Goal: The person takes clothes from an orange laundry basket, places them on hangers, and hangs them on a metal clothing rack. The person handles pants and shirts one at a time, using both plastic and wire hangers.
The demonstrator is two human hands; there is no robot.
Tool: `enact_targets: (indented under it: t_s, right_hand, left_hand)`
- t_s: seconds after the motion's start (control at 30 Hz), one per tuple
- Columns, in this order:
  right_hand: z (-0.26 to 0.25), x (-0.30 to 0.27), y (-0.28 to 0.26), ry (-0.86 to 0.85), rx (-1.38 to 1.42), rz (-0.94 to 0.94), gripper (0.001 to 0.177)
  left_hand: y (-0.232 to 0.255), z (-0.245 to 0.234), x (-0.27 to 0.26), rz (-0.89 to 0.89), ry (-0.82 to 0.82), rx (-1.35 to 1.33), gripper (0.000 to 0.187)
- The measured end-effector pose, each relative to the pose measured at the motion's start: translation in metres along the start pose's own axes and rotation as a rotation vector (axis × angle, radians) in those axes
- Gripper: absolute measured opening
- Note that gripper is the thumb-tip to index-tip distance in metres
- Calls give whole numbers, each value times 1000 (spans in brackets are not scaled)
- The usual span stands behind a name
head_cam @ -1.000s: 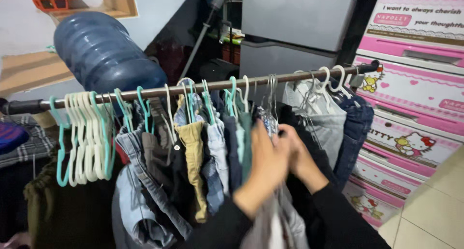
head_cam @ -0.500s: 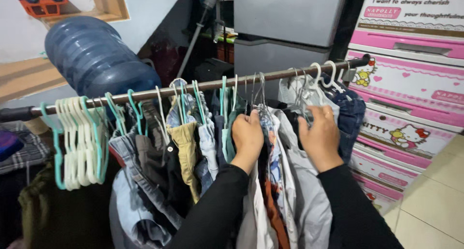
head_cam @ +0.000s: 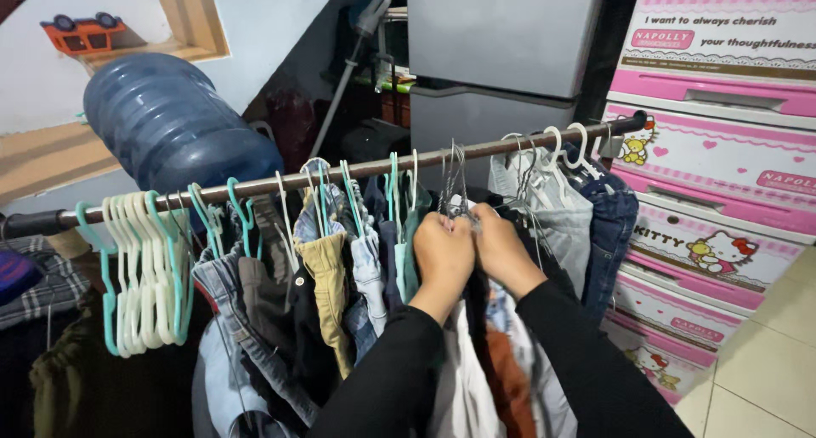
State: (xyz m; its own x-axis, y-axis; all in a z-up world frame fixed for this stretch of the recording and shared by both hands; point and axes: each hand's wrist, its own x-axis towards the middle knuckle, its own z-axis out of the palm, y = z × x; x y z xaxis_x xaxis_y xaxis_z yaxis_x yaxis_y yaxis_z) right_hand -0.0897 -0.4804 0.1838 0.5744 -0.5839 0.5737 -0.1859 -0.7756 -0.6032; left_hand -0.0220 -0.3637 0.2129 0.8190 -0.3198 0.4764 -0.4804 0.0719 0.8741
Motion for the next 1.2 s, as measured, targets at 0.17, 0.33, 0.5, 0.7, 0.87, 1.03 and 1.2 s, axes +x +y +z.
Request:
enact_targets:
  t_s: [0.17, 0.33, 0.5, 0.7, 0.87, 1.03, 1.2]
  right_hand:
    - [-14, 0, 7, -197, -194, 60, 35]
    - [-22, 9, 40, 143, -77, 31, 29]
    - [-27, 23, 72, 17, 459, 306, 47]
    - [-26, 19, 67, 144, 737, 312, 23]
    - [-12, 14, 43, -44, 691, 246, 10]
    - [-17, 13, 38, 13, 770, 407, 12]
    - [-35, 17, 62, 76, 734, 401, 22]
  left_hand:
    - [16, -2, 1, 12, -4, 18, 27]
    - [6, -17, 10, -1, -103, 11, 40]
    - [-5, -5, 10, 106, -200, 255, 45]
    - [4, -19, 10, 41, -180, 205, 42]
    - [19, -20, -18, 644, -54, 351, 29]
    - [37, -9, -13, 462, -356, 537, 67]
    - [31, -21, -19, 518, -448, 697, 38]
